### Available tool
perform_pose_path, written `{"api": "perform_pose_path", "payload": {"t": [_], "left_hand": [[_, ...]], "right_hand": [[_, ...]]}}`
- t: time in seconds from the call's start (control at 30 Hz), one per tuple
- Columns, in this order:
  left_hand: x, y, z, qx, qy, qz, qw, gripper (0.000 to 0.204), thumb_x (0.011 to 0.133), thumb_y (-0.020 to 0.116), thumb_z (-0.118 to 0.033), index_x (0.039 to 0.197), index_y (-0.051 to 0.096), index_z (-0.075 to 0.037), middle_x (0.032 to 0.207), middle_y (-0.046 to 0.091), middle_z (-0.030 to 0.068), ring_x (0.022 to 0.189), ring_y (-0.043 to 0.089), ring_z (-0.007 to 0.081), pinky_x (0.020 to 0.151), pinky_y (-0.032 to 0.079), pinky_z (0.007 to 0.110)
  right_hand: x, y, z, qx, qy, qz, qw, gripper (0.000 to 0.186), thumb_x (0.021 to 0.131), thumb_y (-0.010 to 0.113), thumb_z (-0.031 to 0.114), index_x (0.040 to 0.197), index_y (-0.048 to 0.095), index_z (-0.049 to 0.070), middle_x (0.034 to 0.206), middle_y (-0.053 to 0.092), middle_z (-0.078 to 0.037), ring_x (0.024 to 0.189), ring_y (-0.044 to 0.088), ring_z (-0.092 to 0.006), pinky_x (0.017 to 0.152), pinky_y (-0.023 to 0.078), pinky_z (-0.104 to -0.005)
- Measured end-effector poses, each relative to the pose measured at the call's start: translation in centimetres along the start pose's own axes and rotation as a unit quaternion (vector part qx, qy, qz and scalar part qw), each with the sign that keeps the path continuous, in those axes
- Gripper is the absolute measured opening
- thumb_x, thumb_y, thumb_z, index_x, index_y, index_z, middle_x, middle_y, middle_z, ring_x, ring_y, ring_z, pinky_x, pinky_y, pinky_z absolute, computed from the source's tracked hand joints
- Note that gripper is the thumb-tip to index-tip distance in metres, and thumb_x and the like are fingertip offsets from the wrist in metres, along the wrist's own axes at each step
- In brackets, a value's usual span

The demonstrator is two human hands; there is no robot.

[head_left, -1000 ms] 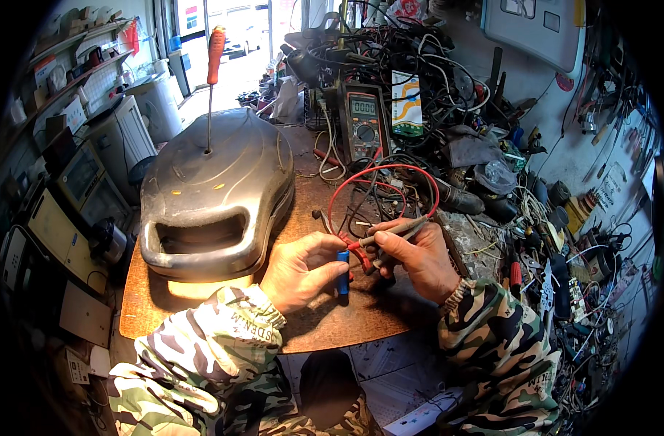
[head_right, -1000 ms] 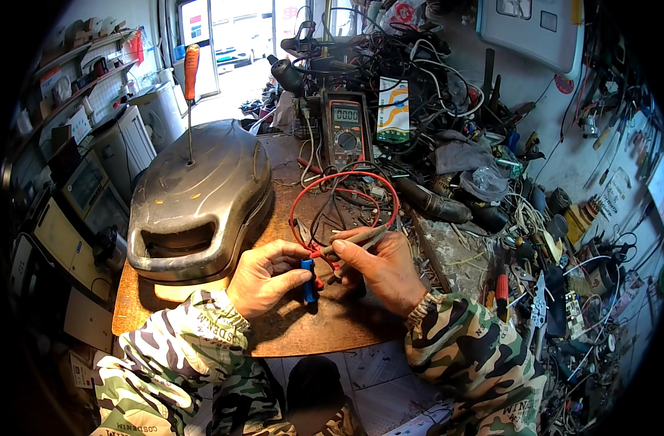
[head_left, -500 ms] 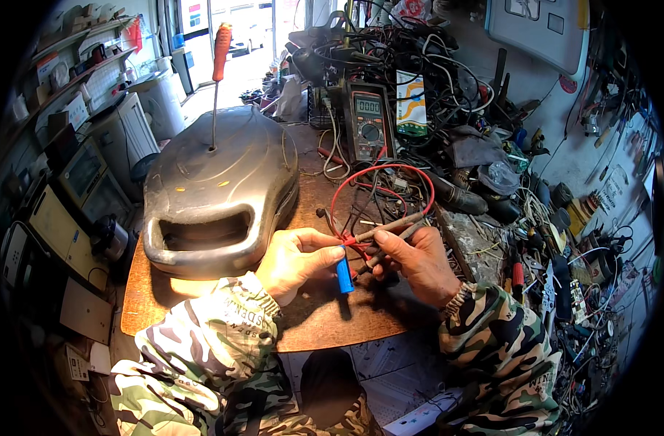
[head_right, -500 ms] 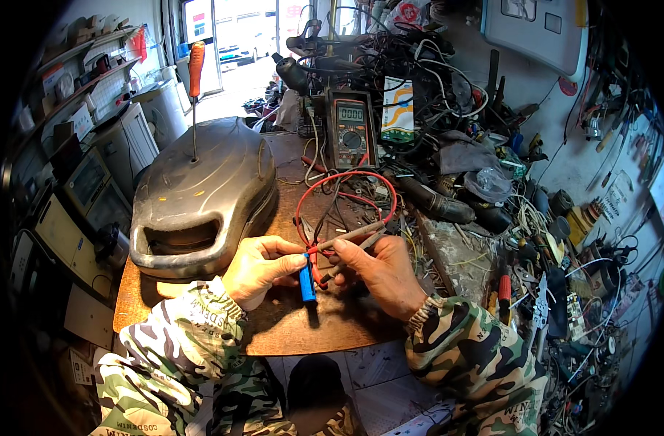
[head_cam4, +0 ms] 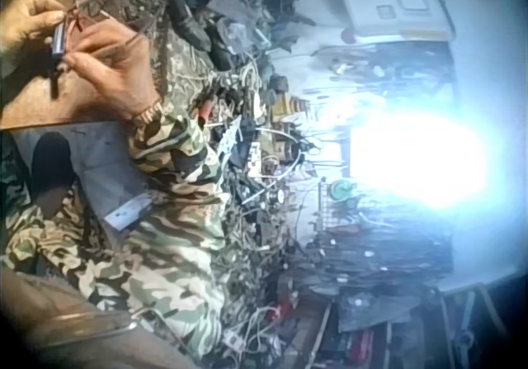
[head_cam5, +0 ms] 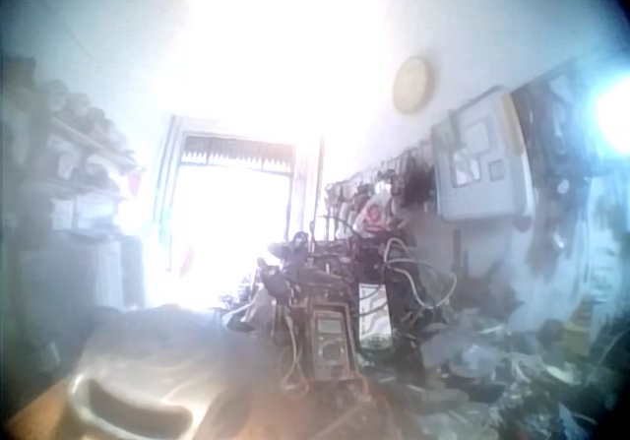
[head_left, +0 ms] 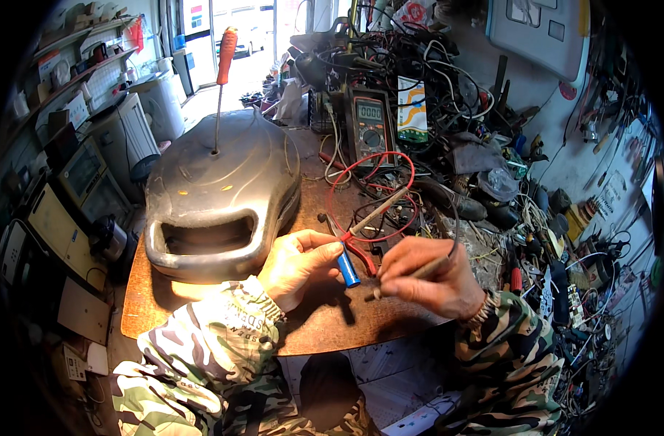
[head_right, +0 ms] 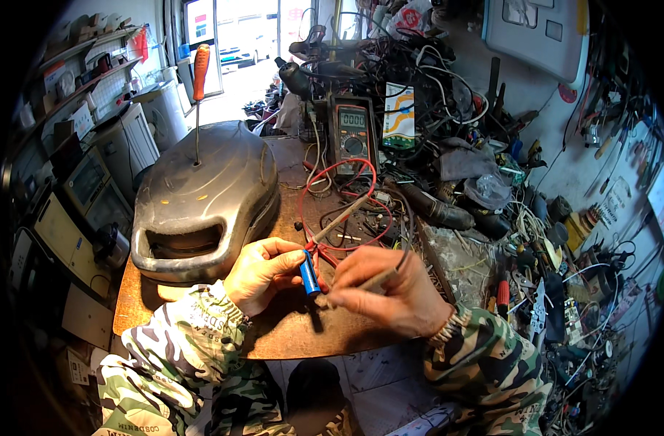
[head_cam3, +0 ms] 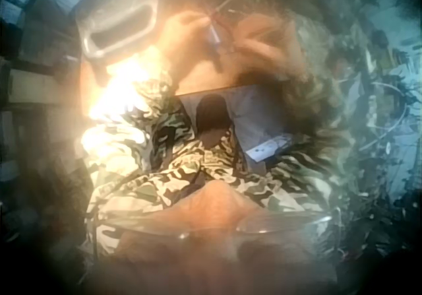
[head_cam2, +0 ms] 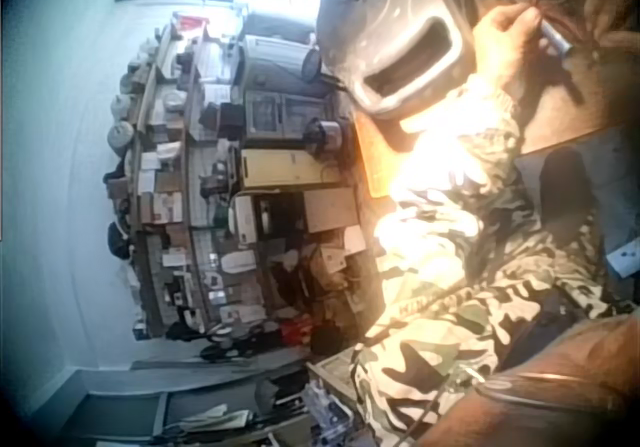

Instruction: The person picks up a small blue cylindrical object and uses a multimeter to test its electrical properties. They connect the multimeter probes to the object's terminals and observe the readings on the multimeter display.

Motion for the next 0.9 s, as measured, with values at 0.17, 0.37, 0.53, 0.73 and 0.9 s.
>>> {"api": "perform_pose_path", "payload": {"t": [0.17, 0.37, 0.53, 0.73, 0.9], "left_hand": [[0.1, 0.0, 0.0, -0.004, 0.009, 0.006, 1.0, 0.033, 0.093, 0.069, -0.023, 0.11, 0.061, 0.004, 0.098, 0.07, 0.0172, 0.091, 0.072, 0.0278, 0.082, 0.058, 0.034], [0.0, -0.1, 0.2, -0.034, -0.02, 0.002, 0.999, 0.028, 0.086, 0.078, -0.019, 0.105, 0.065, -0.003, 0.097, 0.068, 0.0048, 0.084, 0.065, 0.0122, 0.075, 0.056, 0.028], [-0.1, -0.2, 0.2, -0.019, -0.013, -0.02, 1.0, 0.027, 0.088, 0.076, -0.019, 0.107, 0.065, -0.002, 0.097, 0.068, 0.0052, 0.085, 0.065, 0.0123, 0.075, 0.055, 0.028], [-0.8, 0.5, -0.6, -0.002, -0.025, -0.031, 0.999, 0.031, 0.09, 0.073, -0.017, 0.111, 0.061, 0.002, 0.102, 0.068, 0.0112, 0.089, 0.067, 0.018, 0.083, 0.056, 0.032], [-1.1, 1.0, -1.1, -0.014, -0.015, -0.024, 1.0, 0.032, 0.088, 0.075, -0.015, 0.111, 0.062, 0.003, 0.101, 0.068, 0.0116, 0.089, 0.067, 0.0183, 0.08, 0.057, 0.032]], "right_hand": [[-0.9, -0.2, 1.5, -0.034, -0.039, -0.007, 0.999, 0.019, 0.079, 0.08, 0.002, 0.096, 0.073, 0.002, 0.1, 0.068, -0.012, 0.09, 0.068, -0.0205, 0.076, 0.054, -0.0303], [-1.2, 0.3, 1.1, -0.084, -0.081, -0.041, 0.992, 0.023, 0.076, 0.083, 0.005, 0.096, 0.073, 0.005, 0.1, 0.068, -0.011, 0.087, 0.069, -0.0215, 0.073, 0.055, -0.0304], [-1.3, 0.5, 0.7, -0.097, -0.076, -0.055, 0.991, 0.023, 0.075, 0.084, 0.006, 0.095, 0.072, 0.005, 0.099, 0.067, -0.011, 0.085, 0.069, -0.0224, 0.071, 0.055, -0.0315], [-1.6, 1.2, 1.2, -0.136, -0.12, -0.086, 0.98, 0.023, 0.075, 0.084, 0.008, 0.094, 0.071, 0.005, 0.099, 0.067, -0.009, 0.079, 0.069, -0.0219, 0.065, 0.057, -0.0307], [-2.0, 1.5, 1.0, -0.136, -0.098, -0.085, 0.982, 0.025, 0.077, 0.083, 0.006, 0.099, 0.072, 0.005, 0.105, 0.068, -0.009, 0.089, 0.069, -0.0222, 0.073, 0.058, -0.0314]]}}
Point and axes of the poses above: each hand's wrist, its own x-axis towards the middle knuckle, its own y-axis out of the palm, z = x × y, the point moved 6 cm from there along x, towards the middle knuckle
